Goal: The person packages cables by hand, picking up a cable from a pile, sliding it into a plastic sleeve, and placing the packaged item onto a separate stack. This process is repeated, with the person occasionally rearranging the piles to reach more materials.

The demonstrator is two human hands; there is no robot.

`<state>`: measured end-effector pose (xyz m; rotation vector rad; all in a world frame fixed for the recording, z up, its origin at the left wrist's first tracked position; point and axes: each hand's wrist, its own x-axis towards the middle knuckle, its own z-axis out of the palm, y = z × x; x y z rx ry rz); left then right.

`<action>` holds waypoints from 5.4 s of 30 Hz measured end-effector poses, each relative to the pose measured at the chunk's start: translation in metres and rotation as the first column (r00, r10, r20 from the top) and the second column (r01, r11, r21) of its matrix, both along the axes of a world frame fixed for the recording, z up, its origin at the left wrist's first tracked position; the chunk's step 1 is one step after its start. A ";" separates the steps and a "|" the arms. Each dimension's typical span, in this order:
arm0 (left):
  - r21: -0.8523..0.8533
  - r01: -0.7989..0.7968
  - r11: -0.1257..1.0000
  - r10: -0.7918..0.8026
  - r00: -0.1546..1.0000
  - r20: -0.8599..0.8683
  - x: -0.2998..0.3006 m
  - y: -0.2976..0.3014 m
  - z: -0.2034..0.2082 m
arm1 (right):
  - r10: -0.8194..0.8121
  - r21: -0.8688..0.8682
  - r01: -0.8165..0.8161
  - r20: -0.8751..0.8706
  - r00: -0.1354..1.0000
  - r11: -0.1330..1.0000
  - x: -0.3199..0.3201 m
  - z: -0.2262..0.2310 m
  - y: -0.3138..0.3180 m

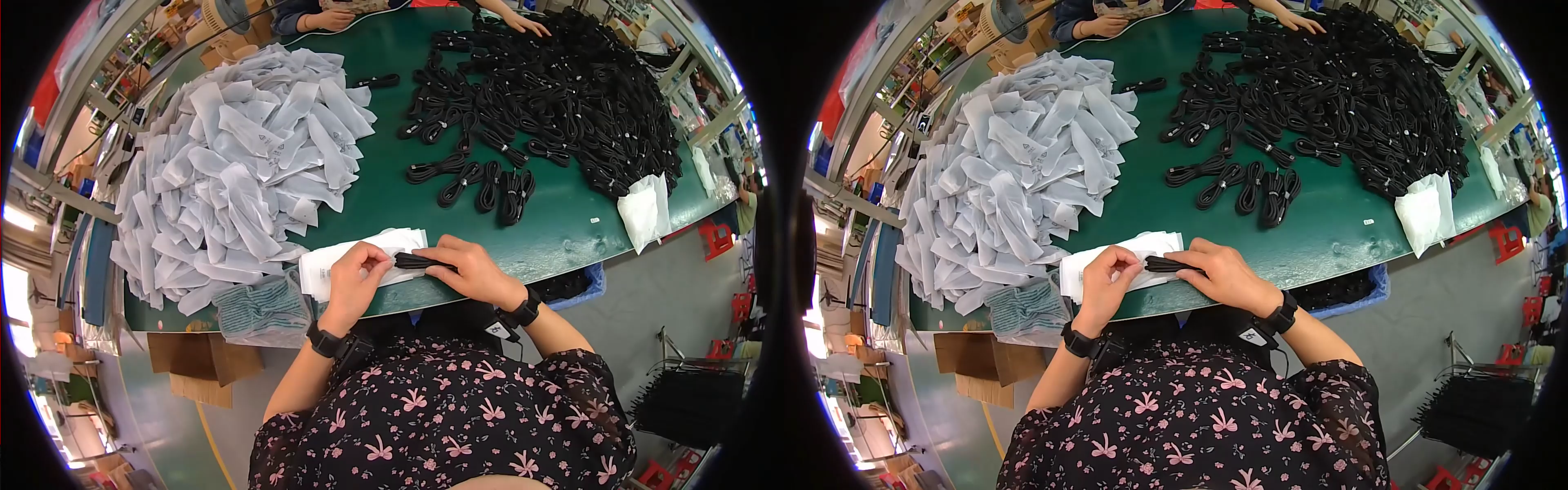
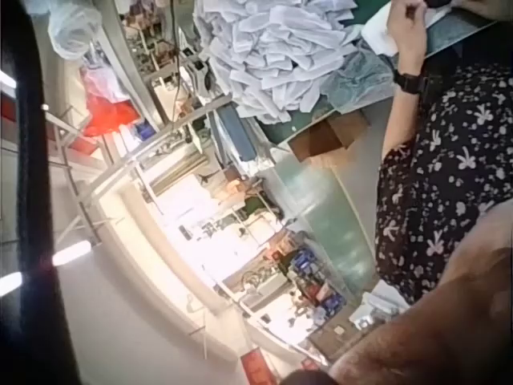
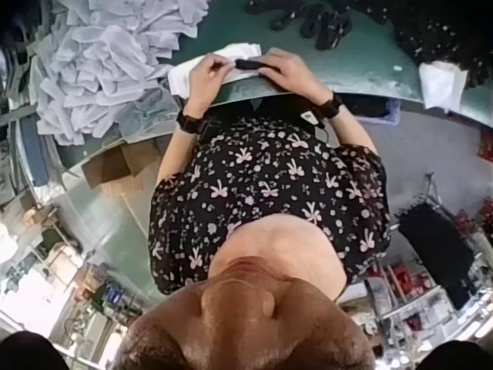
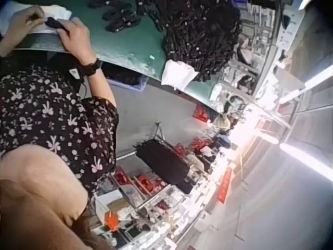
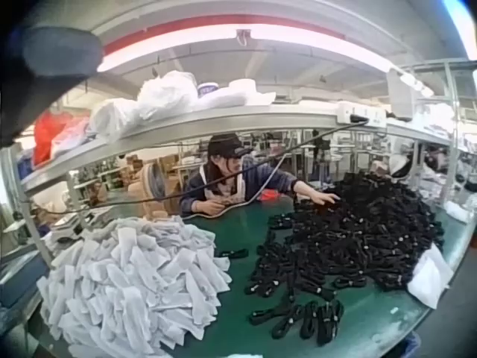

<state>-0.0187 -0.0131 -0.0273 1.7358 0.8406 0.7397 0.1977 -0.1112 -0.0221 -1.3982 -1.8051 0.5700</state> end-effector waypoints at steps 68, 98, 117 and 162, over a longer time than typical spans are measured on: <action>0.569 0.090 0.817 -0.098 0.995 -0.016 0.010 -0.002 0.008 | -0.174 -0.636 -0.027 -0.252 0.952 0.771 0.002 0.039 0.020; -0.034 -0.265 0.964 0.258 0.892 0.370 -0.052 0.101 0.100 | -0.574 0.302 0.497 0.554 0.603 0.813 0.055 0.035 0.039; 0.435 0.100 0.895 0.047 0.948 -0.314 0.020 0.000 -0.002 | -0.301 -0.234 0.249 -0.223 0.927 0.940 0.011 0.016 0.010; 0.608 0.127 0.783 -0.117 0.992 -0.056 0.010 0.002 0.029 | -0.282 -0.523 -0.064 -0.555 0.783 0.850 -0.007 0.000 0.014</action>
